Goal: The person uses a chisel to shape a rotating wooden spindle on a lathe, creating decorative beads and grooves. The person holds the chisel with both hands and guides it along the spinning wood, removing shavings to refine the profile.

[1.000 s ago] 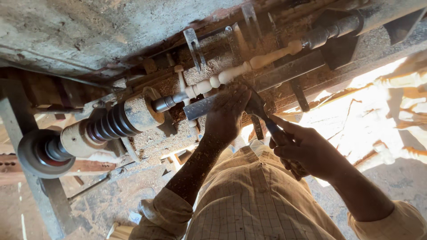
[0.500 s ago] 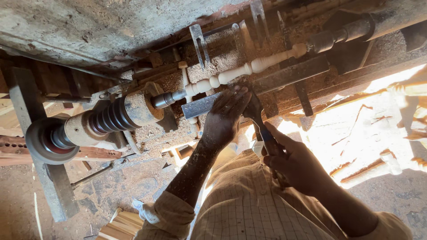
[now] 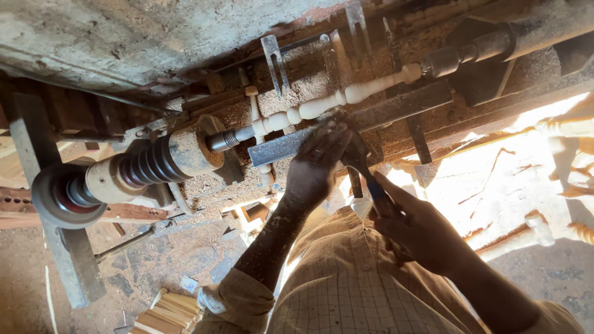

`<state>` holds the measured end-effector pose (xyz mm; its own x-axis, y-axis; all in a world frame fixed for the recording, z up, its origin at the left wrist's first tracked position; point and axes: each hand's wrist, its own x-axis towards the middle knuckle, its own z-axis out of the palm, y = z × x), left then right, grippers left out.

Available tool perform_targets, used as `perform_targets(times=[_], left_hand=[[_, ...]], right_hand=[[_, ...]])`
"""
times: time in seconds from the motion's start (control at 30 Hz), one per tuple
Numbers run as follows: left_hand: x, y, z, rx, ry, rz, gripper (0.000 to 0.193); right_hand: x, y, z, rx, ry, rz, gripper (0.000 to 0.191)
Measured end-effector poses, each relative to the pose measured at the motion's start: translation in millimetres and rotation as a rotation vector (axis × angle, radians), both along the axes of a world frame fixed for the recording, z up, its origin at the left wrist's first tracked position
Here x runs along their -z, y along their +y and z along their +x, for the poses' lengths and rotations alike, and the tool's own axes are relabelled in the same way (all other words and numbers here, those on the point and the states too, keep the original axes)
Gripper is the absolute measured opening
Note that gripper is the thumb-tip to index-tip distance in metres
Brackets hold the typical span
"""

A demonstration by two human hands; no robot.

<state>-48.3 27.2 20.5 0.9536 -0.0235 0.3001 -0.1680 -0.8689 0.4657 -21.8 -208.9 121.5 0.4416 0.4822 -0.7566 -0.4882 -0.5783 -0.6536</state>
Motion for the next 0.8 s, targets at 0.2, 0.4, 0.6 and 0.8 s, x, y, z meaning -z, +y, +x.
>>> perform_targets(times=[0.2, 0.4, 0.6, 0.8], left_hand=[[-11, -21, 3, -0.032, -0.023, -0.04, 0.048], [-18, -40, 15, -0.109, -0.044, 0.0, 0.048], [-9, -57, 19, -0.186, -0.091, 0.007, 0.045], [-10, -72, 27, -0.262, -0.13, -0.014, 0.038]], right_hand=[[-2, -43, 11, -0.069, -0.068, -0.187, 0.076], [0, -56, 57, -0.173, -0.139, -0.356, 0.069], [-3, -64, 112, -0.242, -0.217, -0.333, 0.054], [-3, -67, 162, -0.361, -0.246, -0.271, 0.049]])
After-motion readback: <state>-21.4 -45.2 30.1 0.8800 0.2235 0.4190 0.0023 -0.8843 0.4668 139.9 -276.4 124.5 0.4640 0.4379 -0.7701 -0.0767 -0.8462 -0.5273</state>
